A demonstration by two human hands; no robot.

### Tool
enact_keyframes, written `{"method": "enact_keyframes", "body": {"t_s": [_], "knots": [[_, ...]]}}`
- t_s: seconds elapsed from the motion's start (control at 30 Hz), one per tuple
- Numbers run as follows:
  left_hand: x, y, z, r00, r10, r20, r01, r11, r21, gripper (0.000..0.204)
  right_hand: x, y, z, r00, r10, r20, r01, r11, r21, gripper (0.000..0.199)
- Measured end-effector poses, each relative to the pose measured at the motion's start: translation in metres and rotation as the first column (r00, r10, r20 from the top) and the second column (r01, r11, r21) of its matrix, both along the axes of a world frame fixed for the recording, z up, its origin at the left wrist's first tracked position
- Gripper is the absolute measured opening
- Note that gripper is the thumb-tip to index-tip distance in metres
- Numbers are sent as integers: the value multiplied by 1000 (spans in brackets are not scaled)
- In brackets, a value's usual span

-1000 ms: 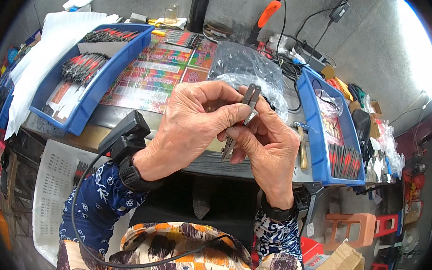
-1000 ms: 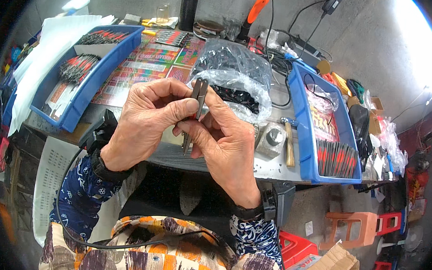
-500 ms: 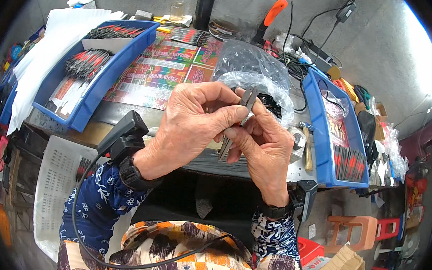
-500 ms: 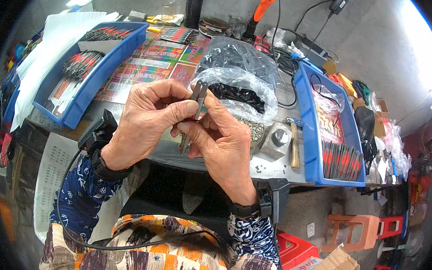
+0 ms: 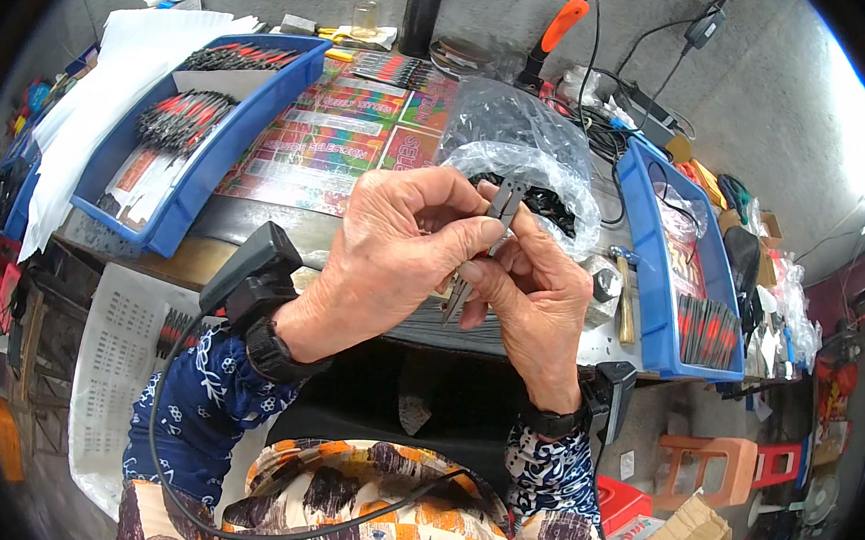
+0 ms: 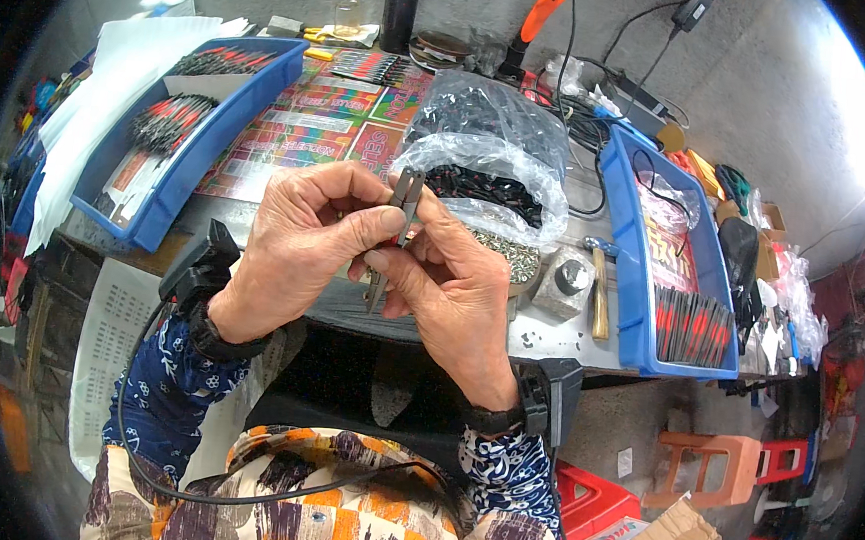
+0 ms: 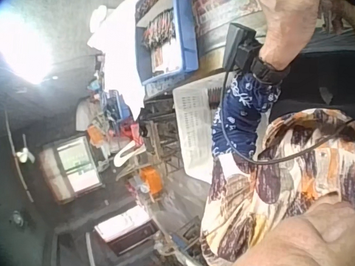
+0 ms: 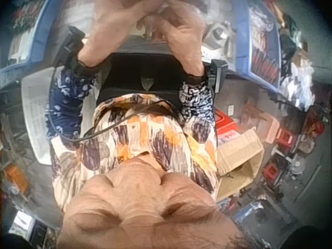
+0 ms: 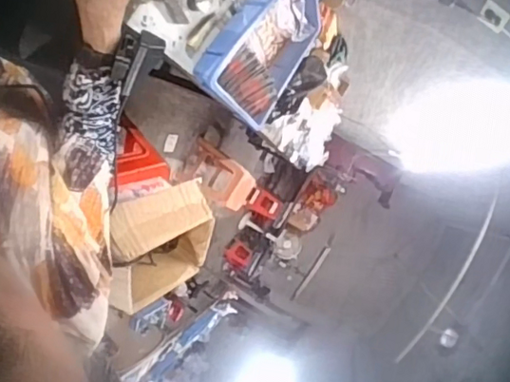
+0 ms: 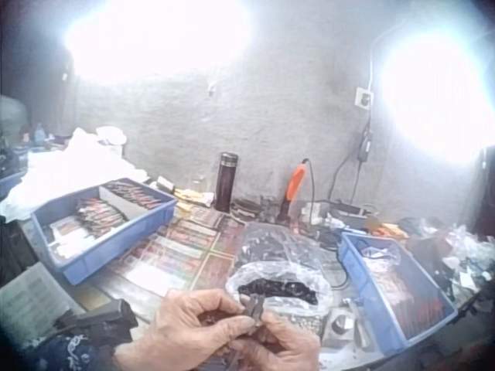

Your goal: The person repeatedly picks up short black cables and small metal pins from a table, inserts the pins into the cable ends, and places the assembled units into a blue tray. The process is repeated multiple times with consistent hand movements.

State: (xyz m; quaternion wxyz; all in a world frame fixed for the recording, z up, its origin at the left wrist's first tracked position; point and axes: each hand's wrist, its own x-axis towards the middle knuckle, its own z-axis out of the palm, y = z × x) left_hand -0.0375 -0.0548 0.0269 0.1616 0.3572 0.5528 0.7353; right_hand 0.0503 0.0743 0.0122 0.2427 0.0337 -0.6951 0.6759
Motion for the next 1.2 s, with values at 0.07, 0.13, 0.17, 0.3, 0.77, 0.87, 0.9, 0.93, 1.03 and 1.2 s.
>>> {"method": "enact_keyframes", "body": {"t_s": [0.07, 0.13, 0.17, 0.3, 0.77, 0.87, 0.9, 0.93, 1.03, 1.2], "knots": [[0, 0, -1, 1000, -5, 0, 5, 1000, 11, 10, -1, -1, -1, 1000, 2, -6, -2, 1000, -12, 56], [0, -1, -1, 1000, -10, -2, 10, 1000, 7, 10, -1, 0, -1, 1000, 11, -10, -11, 1000, -17, 56], [0, -2, -1, 1000, -11, -6, 11, 1000, -1, 10, -1, -1, -2, 1000, 13, -16, -14, 1000, -25, 56], [-2, -4, -3, 999, -51, 6, 51, 999, 19, 10, -3, -2, -7, 999, 23, -41, -25, 999, -40, 56], [-6, -3, -15, 999, 0, 35, 2, 999, -47, 13, -5, 1, -17, 998, 66, -3, -66, 997, -46, 53], [-8, -4, -15, 998, -24, 53, 28, 997, -69, 11, -6, 2, -19, 998, 67, 2, -67, 997, -32, 53], [-9, -5, -14, 997, -38, 67, 43, 996, -75, 10, -7, 3, -19, 998, 67, -1, -67, 997, -25, 53], [-9, -4, -13, 997, -28, 72, 33, 997, -69, 10, -8, 3, -18, 998, 66, -4, -66, 998, -17, 53], [-12, -1, -8, 998, -3, 66, 6, 999, -46, 10, -13, 6, -12, 998, 55, 15, -55, 998, 14, 51], [-16, 5, 3, 999, -2, 41, 2, 1000, 4, 10, -19, 11, -1, 998, 66, 0, -66, 998, 15, 50]]}}
